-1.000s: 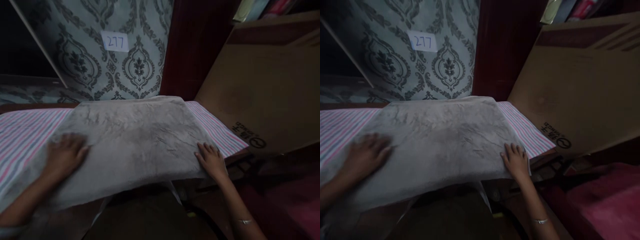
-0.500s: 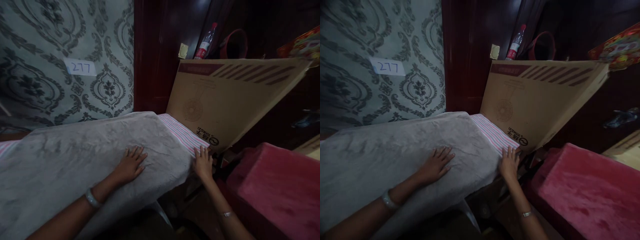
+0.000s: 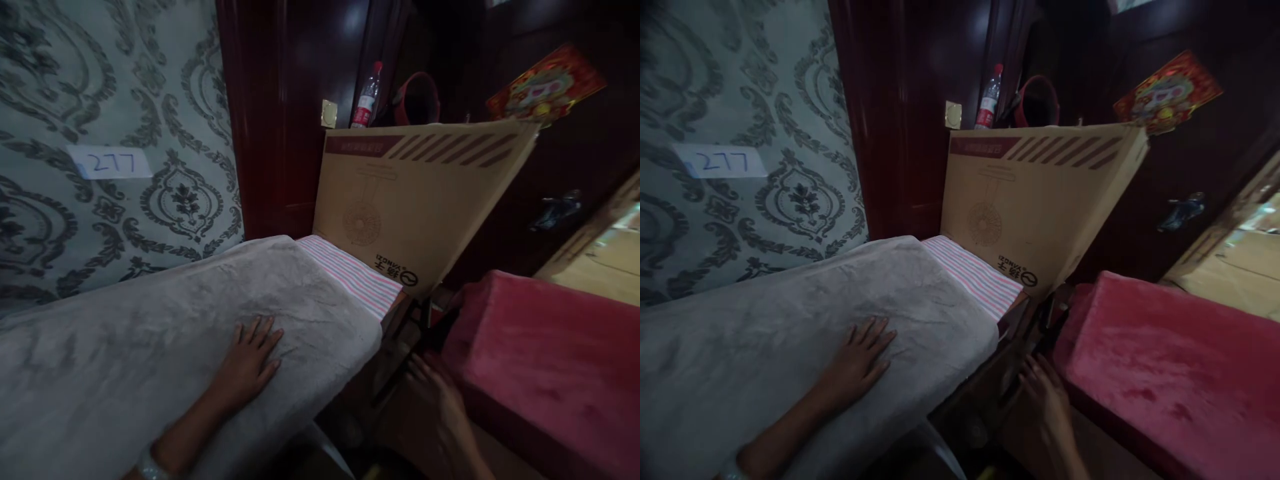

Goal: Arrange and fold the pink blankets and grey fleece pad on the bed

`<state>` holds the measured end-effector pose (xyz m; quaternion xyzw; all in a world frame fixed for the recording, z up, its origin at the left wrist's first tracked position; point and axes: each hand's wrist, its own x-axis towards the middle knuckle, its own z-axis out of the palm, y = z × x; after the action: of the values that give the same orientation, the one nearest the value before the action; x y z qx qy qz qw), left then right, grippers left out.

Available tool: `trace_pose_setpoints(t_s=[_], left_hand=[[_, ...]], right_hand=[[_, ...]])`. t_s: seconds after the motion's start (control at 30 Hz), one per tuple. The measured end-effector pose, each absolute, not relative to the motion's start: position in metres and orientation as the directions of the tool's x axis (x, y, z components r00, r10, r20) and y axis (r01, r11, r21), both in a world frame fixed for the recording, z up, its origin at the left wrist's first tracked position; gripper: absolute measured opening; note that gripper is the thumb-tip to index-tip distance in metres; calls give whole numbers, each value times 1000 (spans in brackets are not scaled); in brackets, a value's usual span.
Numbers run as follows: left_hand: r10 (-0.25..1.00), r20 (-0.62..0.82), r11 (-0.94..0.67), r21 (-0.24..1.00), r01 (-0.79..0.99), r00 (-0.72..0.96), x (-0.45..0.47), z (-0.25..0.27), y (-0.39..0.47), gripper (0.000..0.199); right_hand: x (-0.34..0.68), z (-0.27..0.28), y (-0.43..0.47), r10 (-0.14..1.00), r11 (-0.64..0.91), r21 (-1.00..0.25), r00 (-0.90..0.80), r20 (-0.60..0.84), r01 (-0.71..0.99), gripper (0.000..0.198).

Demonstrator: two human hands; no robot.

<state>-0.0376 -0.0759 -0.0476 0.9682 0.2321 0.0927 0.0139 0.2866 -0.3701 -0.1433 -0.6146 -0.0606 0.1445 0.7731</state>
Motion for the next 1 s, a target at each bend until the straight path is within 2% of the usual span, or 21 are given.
trace_pose_setpoints(t_s=[0.03, 0.1, 0.27, 0.47, 0.63, 0.7, 0.83, 0.9, 1.0], left_hand=[[451, 182, -892, 71, 446, 874, -37, -48, -75, 55], [447, 200, -894, 70, 443, 872, -36, -47, -73, 55], [443, 181, -896, 59, 440, 878, -32, -44, -69, 58], [440, 205, -895, 17, 447, 874, -31, -50, -62, 59], [443, 198, -893, 5, 451, 874, -29, -50, -61, 59], [436, 216, -896, 10, 445, 874, -29, -51, -60, 59], [426, 234, -900, 18, 435, 874, -29, -55, -58, 61], [424, 226, -901, 10, 433, 877, -30, -56, -57, 61], [427, 217, -900, 7, 436, 878, -30, -57, -56, 61]], right_hand=[[282, -141, -384, 302, 297, -926, 943, -142, -234, 46], [275, -131, -409, 305, 407, -865, 937, -172, -292, 31], [278, -94, -442, 158, 524, -835, 983, -96, -166, 11], [269, -69, -449, 117, 546, -829, 991, -70, -123, 18], [254, -63, -461, 73, 539, -813, 974, -216, -221, 28], [256, -61, -467, 79, 543, -806, 970, -230, -236, 30], [265, -52, -471, 1, 611, -764, 964, -264, -210, 27], [265, -42, -470, -6, 623, -763, 974, -227, -174, 29], [261, -15, -474, -5, 537, -843, 1000, -21, -15, 35]])
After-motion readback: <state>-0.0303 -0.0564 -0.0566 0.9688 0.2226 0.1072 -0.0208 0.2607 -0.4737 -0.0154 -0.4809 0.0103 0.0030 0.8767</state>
